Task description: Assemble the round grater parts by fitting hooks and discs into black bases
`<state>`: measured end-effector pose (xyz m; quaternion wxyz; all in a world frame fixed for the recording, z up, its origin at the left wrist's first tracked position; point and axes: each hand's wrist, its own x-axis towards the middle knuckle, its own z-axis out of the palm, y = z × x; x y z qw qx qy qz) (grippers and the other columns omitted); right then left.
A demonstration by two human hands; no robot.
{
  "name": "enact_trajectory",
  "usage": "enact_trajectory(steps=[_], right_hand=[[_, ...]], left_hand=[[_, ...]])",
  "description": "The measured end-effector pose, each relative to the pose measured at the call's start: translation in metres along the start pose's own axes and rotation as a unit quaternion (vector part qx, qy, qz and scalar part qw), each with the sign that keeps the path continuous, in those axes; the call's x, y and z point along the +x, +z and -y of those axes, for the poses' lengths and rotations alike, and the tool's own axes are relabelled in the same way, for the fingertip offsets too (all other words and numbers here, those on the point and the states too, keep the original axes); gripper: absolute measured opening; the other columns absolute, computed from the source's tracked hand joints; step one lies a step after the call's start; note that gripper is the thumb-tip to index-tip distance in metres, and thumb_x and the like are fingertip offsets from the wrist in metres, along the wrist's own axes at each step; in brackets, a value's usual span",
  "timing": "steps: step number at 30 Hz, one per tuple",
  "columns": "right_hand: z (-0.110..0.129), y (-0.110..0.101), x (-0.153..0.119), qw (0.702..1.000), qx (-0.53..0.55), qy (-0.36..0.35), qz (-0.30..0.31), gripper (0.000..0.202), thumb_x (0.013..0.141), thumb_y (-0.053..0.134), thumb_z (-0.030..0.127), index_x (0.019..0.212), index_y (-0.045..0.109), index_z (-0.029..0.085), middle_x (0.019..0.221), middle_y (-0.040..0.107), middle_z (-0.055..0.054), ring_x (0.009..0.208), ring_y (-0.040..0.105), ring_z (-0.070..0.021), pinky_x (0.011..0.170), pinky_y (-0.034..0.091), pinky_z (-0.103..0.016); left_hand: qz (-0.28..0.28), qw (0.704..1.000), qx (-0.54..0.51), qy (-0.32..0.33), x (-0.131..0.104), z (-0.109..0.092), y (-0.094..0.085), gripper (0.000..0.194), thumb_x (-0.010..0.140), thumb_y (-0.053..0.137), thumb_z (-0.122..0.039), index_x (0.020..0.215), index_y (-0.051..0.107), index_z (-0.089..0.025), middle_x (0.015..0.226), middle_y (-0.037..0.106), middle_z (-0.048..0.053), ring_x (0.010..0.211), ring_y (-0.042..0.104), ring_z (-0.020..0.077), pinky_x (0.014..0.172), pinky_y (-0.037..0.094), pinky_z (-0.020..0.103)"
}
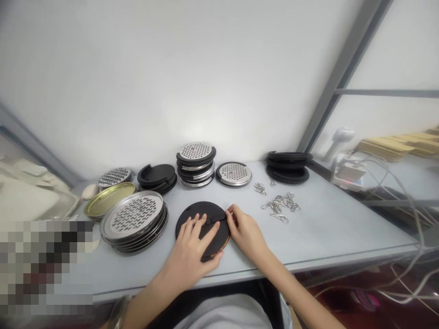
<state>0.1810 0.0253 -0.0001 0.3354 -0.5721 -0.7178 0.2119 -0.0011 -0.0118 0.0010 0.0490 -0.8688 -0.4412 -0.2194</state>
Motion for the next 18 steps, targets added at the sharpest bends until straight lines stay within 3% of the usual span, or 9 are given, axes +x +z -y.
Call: enact_trajectory(steps=[6,10,18], right_hand=[[-0.0032,-0.0056,0.0012,0.996,0.058,-0.008,-0.072,0.020,0.094,0.041,0.035,0.083,0.050,0.022,0.071,0.056,0.001,0.065,0.053,-0.0152,0.065,0.042,-0.027],[-0.0045,-0.0044,0.0010,0.994,0.076,-0.034,-0.074,0.015,0.093,0.043,0.031,0.089,0.053,0.021,0.083,0.060,-0.002,0.076,0.055,-0.0164,0.073,0.043,-0.029],[-0.0048,-0.0059,0.0019,0.991,0.087,-0.073,-0.065,0.009,0.091,0.048,0.027,0.087,0.054,0.021,0.088,0.058,-0.004,0.083,0.054,-0.0181,0.077,0.044,-0.031]], left_hand=[[0.006,1.000,-0.005,-0.002,-0.0004,0.0001,-0.0003,0.059,0.081,0.059,-0.042,0.135,0.046,-0.021,0.134,0.046,0.017,0.124,0.041,0.0379,0.101,0.034,0.056],[0.002,1.000,-0.004,-0.001,-0.0008,-0.0002,0.0003,0.058,0.082,0.058,-0.043,0.135,0.046,-0.022,0.134,0.045,0.018,0.124,0.042,0.0379,0.100,0.035,0.056],[0.005,1.000,-0.006,-0.004,-0.0010,0.0011,0.0017,0.058,0.083,0.056,-0.045,0.135,0.045,-0.023,0.135,0.045,0.017,0.125,0.041,0.0377,0.102,0.034,0.056]])
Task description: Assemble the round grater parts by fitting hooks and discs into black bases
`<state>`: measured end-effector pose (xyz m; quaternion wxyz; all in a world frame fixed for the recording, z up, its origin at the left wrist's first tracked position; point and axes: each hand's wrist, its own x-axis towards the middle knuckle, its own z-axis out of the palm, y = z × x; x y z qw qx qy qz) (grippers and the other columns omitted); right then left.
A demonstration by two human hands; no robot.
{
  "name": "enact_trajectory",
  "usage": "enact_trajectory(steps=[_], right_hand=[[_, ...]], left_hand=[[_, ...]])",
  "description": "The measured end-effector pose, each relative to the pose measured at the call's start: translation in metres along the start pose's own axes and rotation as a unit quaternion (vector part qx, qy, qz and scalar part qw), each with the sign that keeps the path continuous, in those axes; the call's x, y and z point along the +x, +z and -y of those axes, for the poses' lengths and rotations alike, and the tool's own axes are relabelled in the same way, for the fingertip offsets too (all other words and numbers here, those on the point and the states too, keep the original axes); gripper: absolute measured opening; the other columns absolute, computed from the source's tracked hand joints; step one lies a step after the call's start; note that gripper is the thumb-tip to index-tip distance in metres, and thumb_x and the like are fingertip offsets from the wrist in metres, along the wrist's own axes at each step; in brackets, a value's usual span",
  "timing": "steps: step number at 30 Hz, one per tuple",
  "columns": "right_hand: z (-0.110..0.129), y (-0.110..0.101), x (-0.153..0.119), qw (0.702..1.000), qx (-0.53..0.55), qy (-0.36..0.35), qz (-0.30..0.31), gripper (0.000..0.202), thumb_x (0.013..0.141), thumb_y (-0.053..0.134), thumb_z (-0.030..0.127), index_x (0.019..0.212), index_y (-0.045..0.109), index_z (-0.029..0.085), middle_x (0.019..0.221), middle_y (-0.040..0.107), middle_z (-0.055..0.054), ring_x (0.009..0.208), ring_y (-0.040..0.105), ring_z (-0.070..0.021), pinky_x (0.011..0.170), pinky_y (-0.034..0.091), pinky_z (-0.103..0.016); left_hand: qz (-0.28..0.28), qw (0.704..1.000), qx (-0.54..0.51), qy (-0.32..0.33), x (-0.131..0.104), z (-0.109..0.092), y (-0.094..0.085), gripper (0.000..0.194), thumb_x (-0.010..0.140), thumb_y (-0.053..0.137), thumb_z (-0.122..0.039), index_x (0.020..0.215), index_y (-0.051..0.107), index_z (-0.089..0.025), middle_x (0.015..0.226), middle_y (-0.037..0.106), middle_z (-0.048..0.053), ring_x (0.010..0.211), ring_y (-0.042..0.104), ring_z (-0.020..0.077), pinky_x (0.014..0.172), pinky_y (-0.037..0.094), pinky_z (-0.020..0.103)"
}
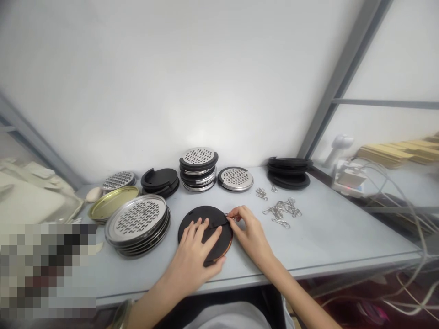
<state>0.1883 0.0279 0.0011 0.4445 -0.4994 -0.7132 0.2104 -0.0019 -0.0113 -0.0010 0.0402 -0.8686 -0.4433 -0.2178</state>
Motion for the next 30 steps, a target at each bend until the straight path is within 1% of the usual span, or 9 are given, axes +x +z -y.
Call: enact_trajectory(steps=[5,9,12,17,21,25,30], right_hand=[[0.0012,0.0013,-0.0004,1.000,0.014,-0.010,0.023,0.014,0.093,0.045,0.028,0.085,0.054,0.021,0.087,0.058,-0.004,0.083,0.054,-0.0174,0.079,0.044,-0.032],[-0.0022,0.0028,0.0000,0.999,0.035,0.011,0.021,0.007,0.091,0.046,0.025,0.092,0.052,0.022,0.091,0.059,-0.003,0.084,0.056,-0.0168,0.080,0.046,-0.032],[-0.0051,0.0042,0.0005,0.998,0.056,0.026,0.023,0.007,0.090,0.047,0.026,0.095,0.050,0.022,0.093,0.060,-0.003,0.082,0.058,-0.0157,0.078,0.048,-0.030],[-0.0083,0.0053,-0.0006,0.998,0.037,0.038,0.023,0.018,0.090,0.047,0.028,0.106,0.053,0.021,0.089,0.062,-0.003,0.079,0.058,-0.0159,0.076,0.048,-0.030],[-0.0073,0.0042,-0.0011,0.999,0.022,0.036,0.027,0.018,0.090,0.046,0.029,0.101,0.057,0.020,0.085,0.063,-0.003,0.076,0.058,-0.0161,0.073,0.047,-0.029],[-0.0019,0.0026,0.0008,0.998,0.037,0.043,0.037,0.015,0.091,0.045,0.031,0.094,0.056,0.020,0.082,0.063,-0.002,0.071,0.057,-0.0147,0.068,0.046,-0.027],[0.0009,0.0028,0.0029,0.997,0.042,0.048,0.042,0.015,0.092,0.043,0.031,0.087,0.054,0.020,0.080,0.062,-0.001,0.070,0.056,-0.0146,0.067,0.045,-0.027]], left_hand=[[-0.002,1.000,0.002,-0.001,-0.0004,0.0007,0.0008,0.057,0.085,0.054,-0.047,0.135,0.045,-0.024,0.135,0.044,0.016,0.125,0.041,0.0369,0.102,0.033,0.055],[-0.008,1.000,0.005,0.002,-0.0012,0.0009,0.0012,0.057,0.085,0.053,-0.048,0.136,0.044,-0.024,0.135,0.044,0.016,0.126,0.040,0.0368,0.102,0.034,0.055],[-0.009,1.000,0.005,0.002,-0.0015,0.0010,0.0016,0.057,0.085,0.052,-0.048,0.136,0.044,-0.024,0.135,0.045,0.016,0.126,0.040,0.0365,0.102,0.034,0.055],[-0.008,1.000,0.004,0.002,-0.0017,0.0007,0.0017,0.057,0.085,0.053,-0.048,0.136,0.044,-0.024,0.135,0.045,0.016,0.125,0.040,0.0366,0.102,0.034,0.055],[-0.008,1.000,0.006,0.002,-0.0014,0.0010,0.0017,0.057,0.085,0.053,-0.048,0.135,0.045,-0.024,0.135,0.045,0.016,0.125,0.041,0.0364,0.102,0.034,0.055],[-0.010,1.000,0.010,0.004,-0.0005,0.0012,0.0019,0.057,0.084,0.054,-0.048,0.135,0.046,-0.024,0.135,0.046,0.017,0.125,0.042,0.0368,0.101,0.035,0.055],[-0.008,1.000,0.009,0.006,-0.0002,0.0011,0.0011,0.057,0.084,0.054,-0.048,0.135,0.046,-0.024,0.134,0.046,0.016,0.125,0.041,0.0365,0.101,0.034,0.055]])
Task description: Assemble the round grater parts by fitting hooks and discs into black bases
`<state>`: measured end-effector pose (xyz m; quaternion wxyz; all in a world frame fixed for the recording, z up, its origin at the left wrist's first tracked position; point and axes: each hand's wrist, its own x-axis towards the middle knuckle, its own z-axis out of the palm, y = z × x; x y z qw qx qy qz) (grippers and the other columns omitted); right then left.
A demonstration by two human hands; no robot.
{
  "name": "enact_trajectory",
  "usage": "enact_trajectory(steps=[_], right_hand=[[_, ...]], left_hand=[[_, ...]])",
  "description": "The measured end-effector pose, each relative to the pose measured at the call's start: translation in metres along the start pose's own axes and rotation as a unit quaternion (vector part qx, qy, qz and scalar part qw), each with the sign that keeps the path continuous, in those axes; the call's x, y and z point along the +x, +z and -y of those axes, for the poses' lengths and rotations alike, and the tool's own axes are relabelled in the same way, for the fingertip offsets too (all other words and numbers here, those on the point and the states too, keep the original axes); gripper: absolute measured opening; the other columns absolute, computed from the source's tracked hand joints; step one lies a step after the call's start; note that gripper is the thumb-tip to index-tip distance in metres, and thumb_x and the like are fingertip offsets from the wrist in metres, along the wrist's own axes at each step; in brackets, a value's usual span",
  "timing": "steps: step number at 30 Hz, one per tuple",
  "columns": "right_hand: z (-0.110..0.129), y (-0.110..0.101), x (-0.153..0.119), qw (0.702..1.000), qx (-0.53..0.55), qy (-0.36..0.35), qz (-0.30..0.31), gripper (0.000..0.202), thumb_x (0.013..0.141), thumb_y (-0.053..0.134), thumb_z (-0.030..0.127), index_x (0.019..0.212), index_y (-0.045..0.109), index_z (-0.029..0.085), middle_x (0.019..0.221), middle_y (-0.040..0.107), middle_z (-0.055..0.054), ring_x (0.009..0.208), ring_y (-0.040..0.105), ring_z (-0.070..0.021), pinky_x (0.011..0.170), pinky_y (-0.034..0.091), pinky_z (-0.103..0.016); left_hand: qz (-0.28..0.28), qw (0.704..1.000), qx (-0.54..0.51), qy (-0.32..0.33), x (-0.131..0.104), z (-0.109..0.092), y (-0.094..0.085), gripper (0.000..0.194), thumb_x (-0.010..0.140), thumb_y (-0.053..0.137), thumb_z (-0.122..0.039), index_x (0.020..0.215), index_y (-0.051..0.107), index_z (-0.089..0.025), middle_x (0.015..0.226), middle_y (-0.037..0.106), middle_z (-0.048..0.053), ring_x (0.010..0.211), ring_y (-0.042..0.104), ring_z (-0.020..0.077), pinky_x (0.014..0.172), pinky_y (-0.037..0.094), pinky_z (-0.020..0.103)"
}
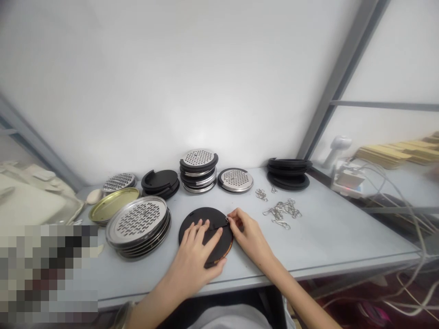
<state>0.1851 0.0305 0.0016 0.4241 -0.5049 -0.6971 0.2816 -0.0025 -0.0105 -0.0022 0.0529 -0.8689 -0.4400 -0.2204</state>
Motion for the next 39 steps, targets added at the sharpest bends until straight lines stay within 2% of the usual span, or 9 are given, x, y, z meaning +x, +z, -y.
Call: enact_trajectory(steps=[9,21,28,39], right_hand=[[-0.0032,-0.0001,-0.0014,1.000,-0.007,0.009,-0.002,0.013,0.091,0.046,0.032,0.089,0.052,0.021,0.082,0.061,-0.001,0.071,0.055,-0.0147,0.068,0.045,-0.027],[-0.0004,0.0002,-0.0017,0.999,-0.022,0.022,0.017,0.018,0.092,0.042,0.037,0.081,0.044,0.023,0.066,0.054,0.002,0.058,0.049,-0.0140,0.056,0.039,-0.026],[-0.0037,0.0022,-0.0012,0.999,-0.041,0.022,0.016,0.017,0.091,0.040,0.036,0.080,0.042,0.023,0.061,0.052,0.003,0.054,0.049,-0.0142,0.054,0.037,-0.026],[-0.0018,0.0039,-0.0003,0.995,-0.101,0.025,0.004,0.027,0.092,0.038,0.038,0.070,0.036,0.023,0.053,0.042,0.006,0.048,0.044,-0.0130,0.051,0.032,-0.025]], left_hand=[[-0.002,1.000,-0.003,0.001,-0.0016,-0.0001,-0.0002,0.057,0.084,0.054,-0.049,0.135,0.045,-0.024,0.135,0.045,0.016,0.125,0.041,0.0355,0.102,0.034,0.054],[-0.003,1.000,-0.015,-0.002,-0.0010,0.0000,0.0009,0.058,0.085,0.053,-0.048,0.136,0.044,-0.024,0.135,0.045,0.015,0.126,0.040,0.0360,0.101,0.034,0.056],[0.001,1.000,-0.013,0.001,-0.0006,0.0000,-0.0005,0.058,0.083,0.056,-0.046,0.136,0.045,-0.024,0.135,0.045,0.016,0.126,0.040,0.0362,0.101,0.034,0.056],[0.006,1.000,-0.011,-0.002,-0.0014,0.0001,-0.0002,0.057,0.085,0.053,-0.047,0.136,0.044,-0.024,0.135,0.045,0.016,0.127,0.039,0.0358,0.103,0.032,0.054]])
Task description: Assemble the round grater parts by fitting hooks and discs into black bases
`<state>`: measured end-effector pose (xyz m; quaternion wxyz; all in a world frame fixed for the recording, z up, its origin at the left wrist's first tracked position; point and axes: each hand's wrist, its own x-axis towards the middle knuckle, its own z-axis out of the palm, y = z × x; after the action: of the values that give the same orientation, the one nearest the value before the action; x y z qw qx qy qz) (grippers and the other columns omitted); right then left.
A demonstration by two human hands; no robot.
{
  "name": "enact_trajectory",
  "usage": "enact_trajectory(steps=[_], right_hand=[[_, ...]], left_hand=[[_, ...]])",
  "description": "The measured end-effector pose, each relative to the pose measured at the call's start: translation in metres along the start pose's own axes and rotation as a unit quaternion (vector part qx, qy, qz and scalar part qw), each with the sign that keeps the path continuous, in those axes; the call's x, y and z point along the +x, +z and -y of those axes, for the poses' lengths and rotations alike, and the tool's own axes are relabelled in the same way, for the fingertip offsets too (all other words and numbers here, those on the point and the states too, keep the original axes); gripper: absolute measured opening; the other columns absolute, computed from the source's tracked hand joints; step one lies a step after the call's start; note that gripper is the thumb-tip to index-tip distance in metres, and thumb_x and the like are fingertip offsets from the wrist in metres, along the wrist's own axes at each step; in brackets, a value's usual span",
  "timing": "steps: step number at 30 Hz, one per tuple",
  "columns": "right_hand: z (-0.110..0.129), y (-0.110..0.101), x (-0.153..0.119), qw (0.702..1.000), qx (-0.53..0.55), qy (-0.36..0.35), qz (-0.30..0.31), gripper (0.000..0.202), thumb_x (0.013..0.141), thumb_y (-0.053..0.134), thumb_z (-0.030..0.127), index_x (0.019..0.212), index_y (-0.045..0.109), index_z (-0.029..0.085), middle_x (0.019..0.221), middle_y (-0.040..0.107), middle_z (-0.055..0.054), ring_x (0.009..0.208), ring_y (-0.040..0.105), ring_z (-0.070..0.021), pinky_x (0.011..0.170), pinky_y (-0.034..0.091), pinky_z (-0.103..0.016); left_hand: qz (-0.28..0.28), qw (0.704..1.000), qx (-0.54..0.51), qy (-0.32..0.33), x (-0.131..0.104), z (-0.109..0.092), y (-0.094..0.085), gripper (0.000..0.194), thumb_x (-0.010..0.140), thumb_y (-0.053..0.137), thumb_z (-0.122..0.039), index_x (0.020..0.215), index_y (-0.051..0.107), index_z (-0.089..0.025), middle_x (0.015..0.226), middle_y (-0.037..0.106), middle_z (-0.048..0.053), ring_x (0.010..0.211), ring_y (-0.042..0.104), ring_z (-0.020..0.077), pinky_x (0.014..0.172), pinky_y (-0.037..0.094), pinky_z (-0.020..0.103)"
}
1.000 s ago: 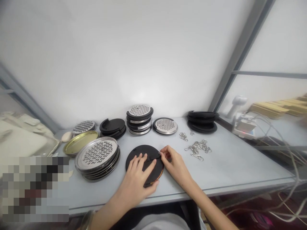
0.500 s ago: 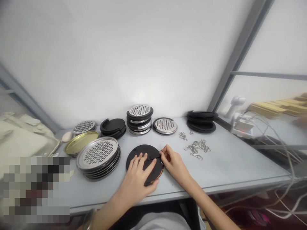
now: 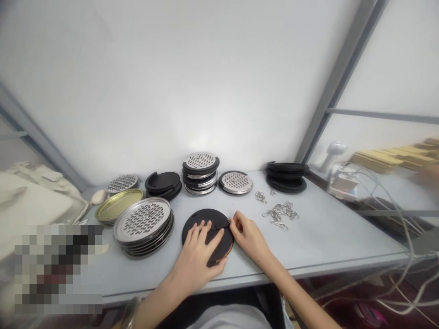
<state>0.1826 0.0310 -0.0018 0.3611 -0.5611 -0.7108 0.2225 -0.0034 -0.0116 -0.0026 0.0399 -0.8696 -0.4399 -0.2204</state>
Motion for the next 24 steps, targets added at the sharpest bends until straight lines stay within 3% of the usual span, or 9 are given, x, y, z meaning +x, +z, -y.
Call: enact_trajectory(steps=[24], right_hand=[[-0.0017,-0.0002,-0.0010,0.998,-0.057,-0.012,0.017,0.025,0.094,0.031,0.034,0.072,0.036,0.024,0.056,0.049,0.003,0.050,0.052,-0.0167,0.053,0.033,-0.026]], left_hand=[[-0.003,1.000,-0.007,-0.002,0.0014,-0.0015,-0.0022,0.058,0.082,0.058,-0.044,0.134,0.047,-0.022,0.134,0.046,0.016,0.126,0.041,0.0358,0.103,0.033,0.055]])
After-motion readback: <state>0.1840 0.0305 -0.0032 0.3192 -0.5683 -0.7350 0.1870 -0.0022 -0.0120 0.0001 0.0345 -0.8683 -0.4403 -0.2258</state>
